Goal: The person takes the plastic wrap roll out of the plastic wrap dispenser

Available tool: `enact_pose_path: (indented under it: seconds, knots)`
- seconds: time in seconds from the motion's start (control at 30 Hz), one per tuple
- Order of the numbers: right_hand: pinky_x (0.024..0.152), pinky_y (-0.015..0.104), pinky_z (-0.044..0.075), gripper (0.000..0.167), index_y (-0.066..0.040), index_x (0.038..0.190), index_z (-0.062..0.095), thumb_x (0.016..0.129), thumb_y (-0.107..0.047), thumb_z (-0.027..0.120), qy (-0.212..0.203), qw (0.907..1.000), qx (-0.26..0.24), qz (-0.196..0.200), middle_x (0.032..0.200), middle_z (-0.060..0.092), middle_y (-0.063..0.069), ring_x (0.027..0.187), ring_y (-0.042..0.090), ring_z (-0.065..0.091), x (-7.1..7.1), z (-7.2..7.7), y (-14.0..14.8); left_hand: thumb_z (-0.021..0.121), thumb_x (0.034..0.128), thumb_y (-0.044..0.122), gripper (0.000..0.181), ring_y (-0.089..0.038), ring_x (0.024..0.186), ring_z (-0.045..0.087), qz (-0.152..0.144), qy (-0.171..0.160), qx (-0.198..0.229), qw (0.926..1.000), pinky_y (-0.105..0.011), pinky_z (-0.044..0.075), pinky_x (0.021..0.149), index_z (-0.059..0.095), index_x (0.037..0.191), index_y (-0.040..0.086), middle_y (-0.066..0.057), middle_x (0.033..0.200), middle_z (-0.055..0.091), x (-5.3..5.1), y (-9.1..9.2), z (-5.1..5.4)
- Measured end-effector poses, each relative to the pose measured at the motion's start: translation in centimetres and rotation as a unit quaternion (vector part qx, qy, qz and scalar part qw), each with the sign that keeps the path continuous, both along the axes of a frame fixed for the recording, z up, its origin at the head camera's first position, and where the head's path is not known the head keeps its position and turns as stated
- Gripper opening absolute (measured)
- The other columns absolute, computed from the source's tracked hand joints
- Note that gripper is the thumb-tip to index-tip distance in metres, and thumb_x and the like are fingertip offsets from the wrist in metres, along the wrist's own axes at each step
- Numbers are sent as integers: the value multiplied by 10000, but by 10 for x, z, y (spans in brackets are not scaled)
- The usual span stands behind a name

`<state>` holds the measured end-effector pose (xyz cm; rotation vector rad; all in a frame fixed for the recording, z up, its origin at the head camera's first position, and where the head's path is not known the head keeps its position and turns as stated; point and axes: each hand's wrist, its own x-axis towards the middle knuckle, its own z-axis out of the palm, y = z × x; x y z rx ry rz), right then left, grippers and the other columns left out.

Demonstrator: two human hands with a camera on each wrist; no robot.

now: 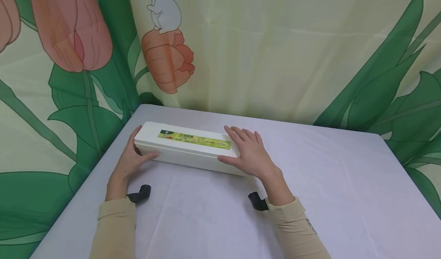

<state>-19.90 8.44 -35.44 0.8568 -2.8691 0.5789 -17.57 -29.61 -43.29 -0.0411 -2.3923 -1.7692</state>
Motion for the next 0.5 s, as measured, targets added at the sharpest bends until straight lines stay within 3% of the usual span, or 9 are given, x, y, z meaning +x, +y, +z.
enact_pose_path:
  seconds: [0.17, 0.5]
  knots:
    - [1172, 604, 152, 920, -233, 1594, 340, 847, -623, 708, -140, 9997, 171, 66, 1576, 397, 67, 1416, 354, 339, -1, -1, 0, 857, 802, 65, 1144, -356, 1442, 277, -67, 57, 3, 10000, -620, 224, 1156, 79, 1635, 166, -128, 1630, 255, -1, 1, -1]
    - [1089, 554, 343, 873, -257, 1567, 404, 826, -555, 756, -194, 9983, 525, 158, 1550, 426, 95, 1380, 380, 380, -5, 0, 1, 846, 819, 78, 1104, -335, 1425, 305, -105, 32, -53, 9999, -592, 245, 1156, 104, 1633, 148, -140, 1619, 281, -2, 0, -3]
